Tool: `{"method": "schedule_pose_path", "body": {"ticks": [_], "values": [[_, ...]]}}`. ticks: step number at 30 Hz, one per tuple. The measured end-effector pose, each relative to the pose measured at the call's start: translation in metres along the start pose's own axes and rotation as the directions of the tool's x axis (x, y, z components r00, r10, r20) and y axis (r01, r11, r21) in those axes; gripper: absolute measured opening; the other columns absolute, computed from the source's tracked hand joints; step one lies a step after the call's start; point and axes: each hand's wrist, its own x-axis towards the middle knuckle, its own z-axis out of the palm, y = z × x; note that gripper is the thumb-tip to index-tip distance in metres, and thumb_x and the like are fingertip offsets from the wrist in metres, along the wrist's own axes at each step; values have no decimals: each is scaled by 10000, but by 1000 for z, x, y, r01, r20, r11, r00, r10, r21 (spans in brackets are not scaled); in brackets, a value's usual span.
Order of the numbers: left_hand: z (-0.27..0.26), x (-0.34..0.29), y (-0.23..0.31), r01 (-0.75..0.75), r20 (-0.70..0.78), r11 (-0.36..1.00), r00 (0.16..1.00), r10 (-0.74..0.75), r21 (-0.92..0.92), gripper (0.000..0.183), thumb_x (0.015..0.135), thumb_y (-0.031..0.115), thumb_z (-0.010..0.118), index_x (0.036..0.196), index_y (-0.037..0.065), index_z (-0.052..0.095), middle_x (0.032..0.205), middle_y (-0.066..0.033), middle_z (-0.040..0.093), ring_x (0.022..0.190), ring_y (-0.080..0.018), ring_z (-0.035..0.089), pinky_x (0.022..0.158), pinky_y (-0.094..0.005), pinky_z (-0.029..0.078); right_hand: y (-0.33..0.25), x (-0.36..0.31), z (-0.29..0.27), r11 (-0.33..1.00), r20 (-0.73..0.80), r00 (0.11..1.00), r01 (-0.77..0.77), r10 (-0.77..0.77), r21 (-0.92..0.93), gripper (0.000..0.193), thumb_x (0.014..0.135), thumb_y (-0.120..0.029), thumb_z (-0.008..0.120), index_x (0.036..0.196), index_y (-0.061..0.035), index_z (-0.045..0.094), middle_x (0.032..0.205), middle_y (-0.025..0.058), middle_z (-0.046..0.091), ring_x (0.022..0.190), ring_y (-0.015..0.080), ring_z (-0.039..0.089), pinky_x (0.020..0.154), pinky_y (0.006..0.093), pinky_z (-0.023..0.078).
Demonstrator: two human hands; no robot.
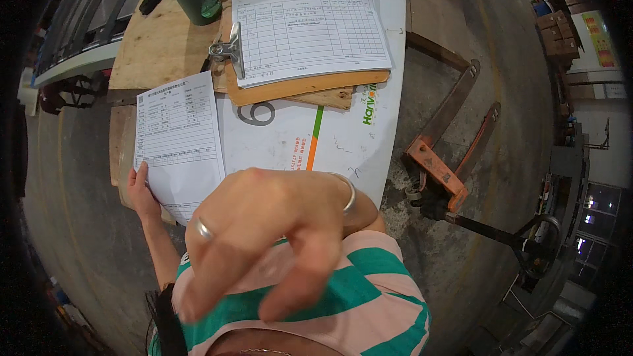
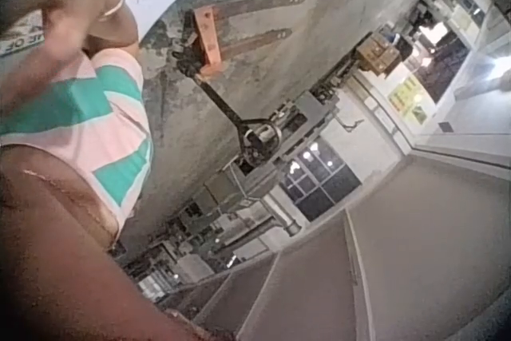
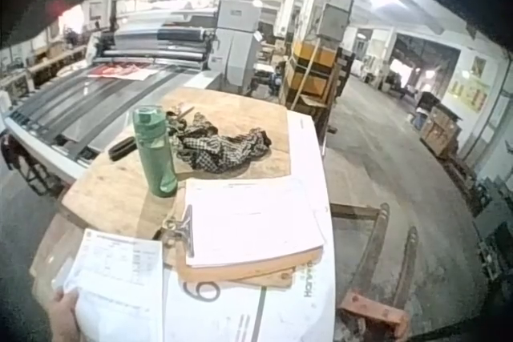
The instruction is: The person is reading information from one document and writing it into a log sheet on a clipboard in an industrial facility.
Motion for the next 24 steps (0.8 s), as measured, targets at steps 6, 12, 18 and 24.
{"method": "schedule_pose_path", "body": {"ticks": [6,12,18,24], "values": [[1,0,-1,1,12,1000,1000,-1,-17,173,837,111,516,936,-28,549,906,-78,596,773,-120,549,677,-233,440,43,-34,-8,901,-242,886,-426,396,-85,284,741,-85,590,1008,12,596,826,121,620,721,171,586,658,272,465],[2,-1,2,5,11,1000,1000,-4,-8,164,841,105,508,934,-25,546,912,-81,595,774,-122,553,676,-237,444,93,-52,-8,703,-512,704,-668,492,-244,207,790,-94,553,968,1,602,861,106,627,773,146,588,676,262,470],[3,-2,0,-4,17,1000,1000,4,-25,160,841,99,507,933,-25,546,898,-75,596,771,-117,552,674,-236,444,109,-62,-14,538,-515,602,-792,610,-288,229,806,-132,538,966,24,590,860,123,623,753,156,586,671,258,471],[1,0,0,0,9,1000,1000,0,-17,168,840,97,508,942,-31,549,901,-80,599,769,-118,554,680,-233,443,101,-62,-23,509,-545,587,-804,599,-307,233,811,-146,538,958,26,592,838,122,621,731,148,576,658,253,461]]}}
